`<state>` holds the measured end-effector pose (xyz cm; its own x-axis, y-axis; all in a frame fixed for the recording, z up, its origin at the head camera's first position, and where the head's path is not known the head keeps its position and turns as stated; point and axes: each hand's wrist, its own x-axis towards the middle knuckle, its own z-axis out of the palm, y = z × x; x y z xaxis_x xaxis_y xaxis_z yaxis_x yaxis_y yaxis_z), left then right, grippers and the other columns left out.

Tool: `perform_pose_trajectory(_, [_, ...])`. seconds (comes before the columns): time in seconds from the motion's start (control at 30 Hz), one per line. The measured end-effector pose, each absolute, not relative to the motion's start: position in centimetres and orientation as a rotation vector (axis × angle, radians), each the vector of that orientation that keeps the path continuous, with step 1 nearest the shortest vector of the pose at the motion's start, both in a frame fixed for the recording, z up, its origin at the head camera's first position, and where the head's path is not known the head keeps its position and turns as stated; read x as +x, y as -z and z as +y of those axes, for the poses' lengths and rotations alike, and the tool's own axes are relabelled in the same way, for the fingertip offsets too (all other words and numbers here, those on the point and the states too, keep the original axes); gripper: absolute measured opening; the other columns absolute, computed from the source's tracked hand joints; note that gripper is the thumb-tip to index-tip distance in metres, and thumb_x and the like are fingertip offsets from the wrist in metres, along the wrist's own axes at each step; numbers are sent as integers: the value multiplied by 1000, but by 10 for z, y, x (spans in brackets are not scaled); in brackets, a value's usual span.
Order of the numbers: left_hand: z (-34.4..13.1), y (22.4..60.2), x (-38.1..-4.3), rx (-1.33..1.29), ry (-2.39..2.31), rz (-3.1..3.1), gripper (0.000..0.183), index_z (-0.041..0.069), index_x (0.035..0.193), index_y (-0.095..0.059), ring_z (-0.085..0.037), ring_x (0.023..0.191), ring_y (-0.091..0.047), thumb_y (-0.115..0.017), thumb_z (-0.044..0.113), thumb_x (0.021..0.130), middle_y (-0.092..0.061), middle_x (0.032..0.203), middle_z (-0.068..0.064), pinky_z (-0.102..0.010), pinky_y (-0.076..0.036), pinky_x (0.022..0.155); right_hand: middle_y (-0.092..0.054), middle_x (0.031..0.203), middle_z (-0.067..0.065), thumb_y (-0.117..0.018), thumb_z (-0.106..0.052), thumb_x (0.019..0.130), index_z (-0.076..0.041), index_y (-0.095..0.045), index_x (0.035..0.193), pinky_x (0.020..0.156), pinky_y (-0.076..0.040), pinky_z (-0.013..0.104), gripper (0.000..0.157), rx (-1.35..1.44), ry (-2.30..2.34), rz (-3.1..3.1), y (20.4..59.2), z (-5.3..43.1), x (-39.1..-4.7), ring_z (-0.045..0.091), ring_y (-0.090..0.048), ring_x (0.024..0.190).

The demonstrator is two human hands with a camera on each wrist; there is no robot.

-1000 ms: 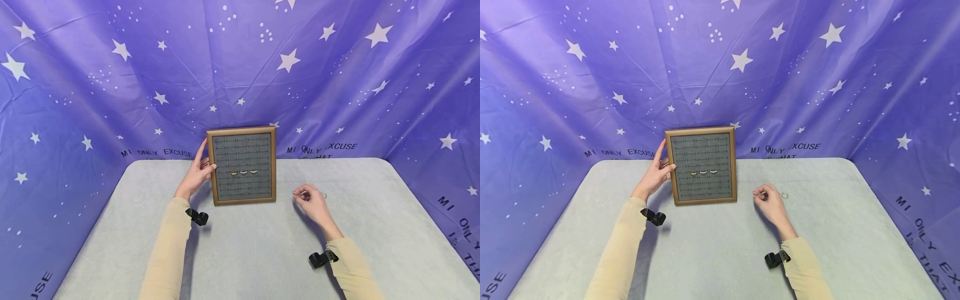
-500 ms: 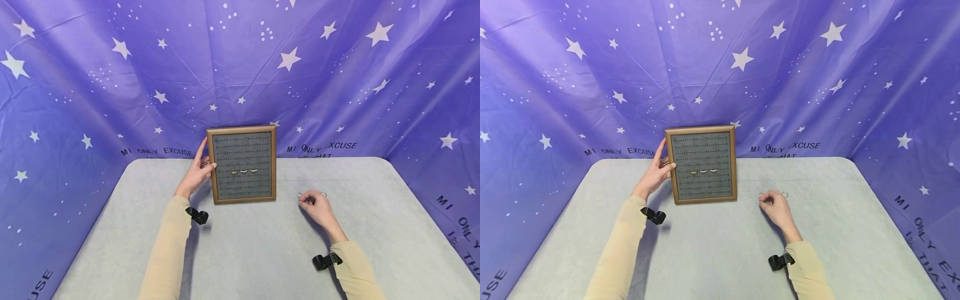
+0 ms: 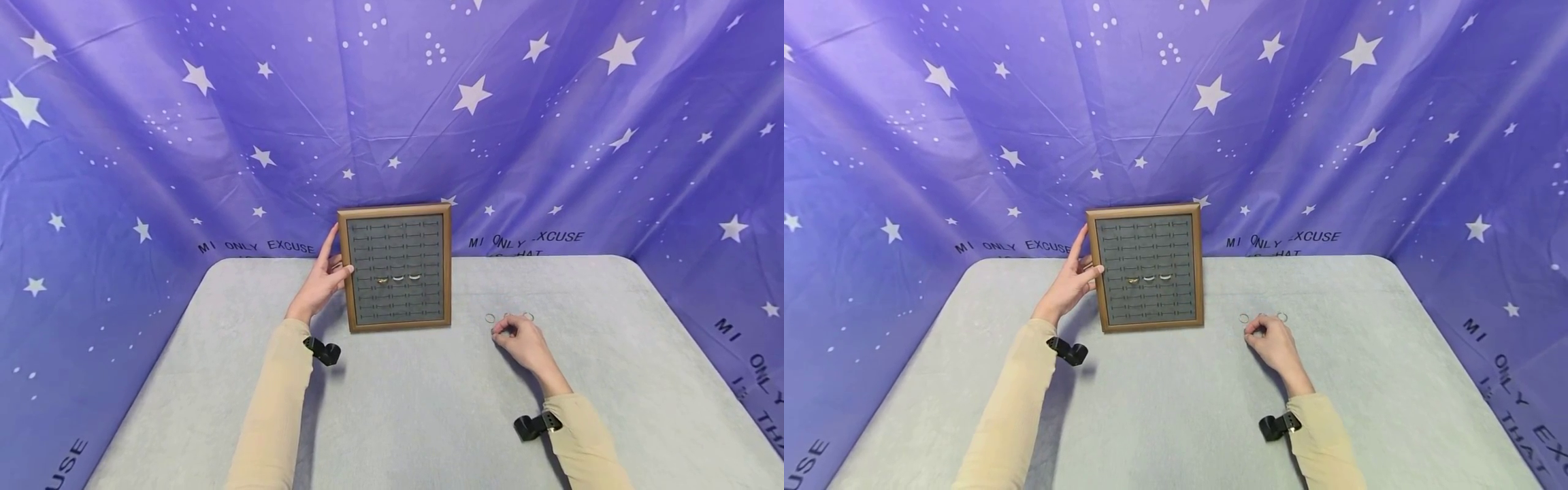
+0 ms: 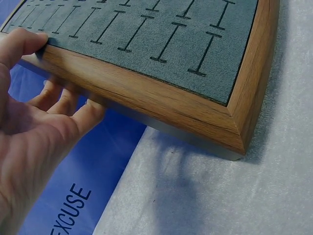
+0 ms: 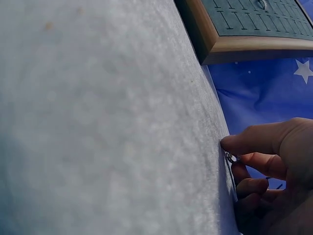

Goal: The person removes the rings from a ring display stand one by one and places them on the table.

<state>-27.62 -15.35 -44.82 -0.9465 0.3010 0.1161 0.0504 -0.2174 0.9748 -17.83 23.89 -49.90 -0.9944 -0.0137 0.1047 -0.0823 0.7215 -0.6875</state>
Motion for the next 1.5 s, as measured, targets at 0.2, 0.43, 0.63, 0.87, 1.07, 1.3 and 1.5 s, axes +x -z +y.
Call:
perform_pose_trajectory(0.2, [-153, 449, -277, 436, -2305, 1871, 88, 49, 151, -15, -24, 107, -57, -47, -11, 95, -43, 136, -27, -34, -55, 82, -59, 80, 6, -71, -1, 79, -4, -68, 83, 64, -38, 34, 6, 111, -1132, -2830, 499, 239, -181, 19, -47, 71])
perform_pose_trajectory(0.43, [-152, 450, -276, 460, -2314, 1857, 89, 46, 153, -13, -21, 105, -58, -46, -12, 95, -44, 134, -26, -35, -54, 84, -62, 84, 8, -72, -2, 79, -4, -68, 85, 66, -39, 34, 8, 120, -1167, -2822, 498, 240, -180, 19, -48, 73])
perform_pose_trajectory(0.63, [-152, 451, -277, 456, -2315, 1850, 88, 48, 152, -15, -24, 108, -57, -46, -12, 95, -43, 136, -27, -38, -54, 86, -61, 86, 8, -73, -3, 81, -3, -67, 89, 64, -38, 33, 10, 99, -1229, -2803, 494, 238, -180, 18, -46, 72])
perform_pose_trajectory(0.87, [-154, 449, -274, 451, -2322, 1825, 87, 49, 151, -17, -25, 108, -57, -47, -11, 95, -42, 136, -27, -41, -53, 87, -58, 81, 11, -71, -2, 84, 2, -65, 95, 49, -43, 24, 14, 149, -1384, -2762, 484, 225, -184, 13, -52, 57])
perform_pose_trajectory(1.07, [-154, 449, -273, 429, -2316, 1837, 88, 50, 150, -18, -24, 109, -57, -49, -10, 95, -43, 135, -26, -39, -53, 87, -58, 102, 20, -69, -1, 84, 2, -62, 106, 54, -51, 26, 23, 229, -1437, -2716, 473, 209, -191, 18, -59, 67])
perform_pose_trajectory(1.3, [-154, 448, -273, 404, -2320, 1825, 88, 48, 151, -18, -24, 107, -58, -49, -11, 94, -41, 136, -27, -38, -54, 87, -56, 116, 25, -68, 3, 84, 3, -57, 117, 74, -54, 33, 35, 344, -1494, -2626, 457, 189, -200, 28, -65, 85])
perform_pose_trajectory(1.5, [-153, 449, -274, 430, -2338, 1818, 89, 48, 151, -19, -24, 105, -61, -49, -13, 94, -43, 134, -26, -39, -54, 86, -59, 113, 23, -68, 4, 84, 5, -58, 116, 76, -55, 32, 34, 429, -1504, -2575, 444, 175, -207, 27, -64, 85])
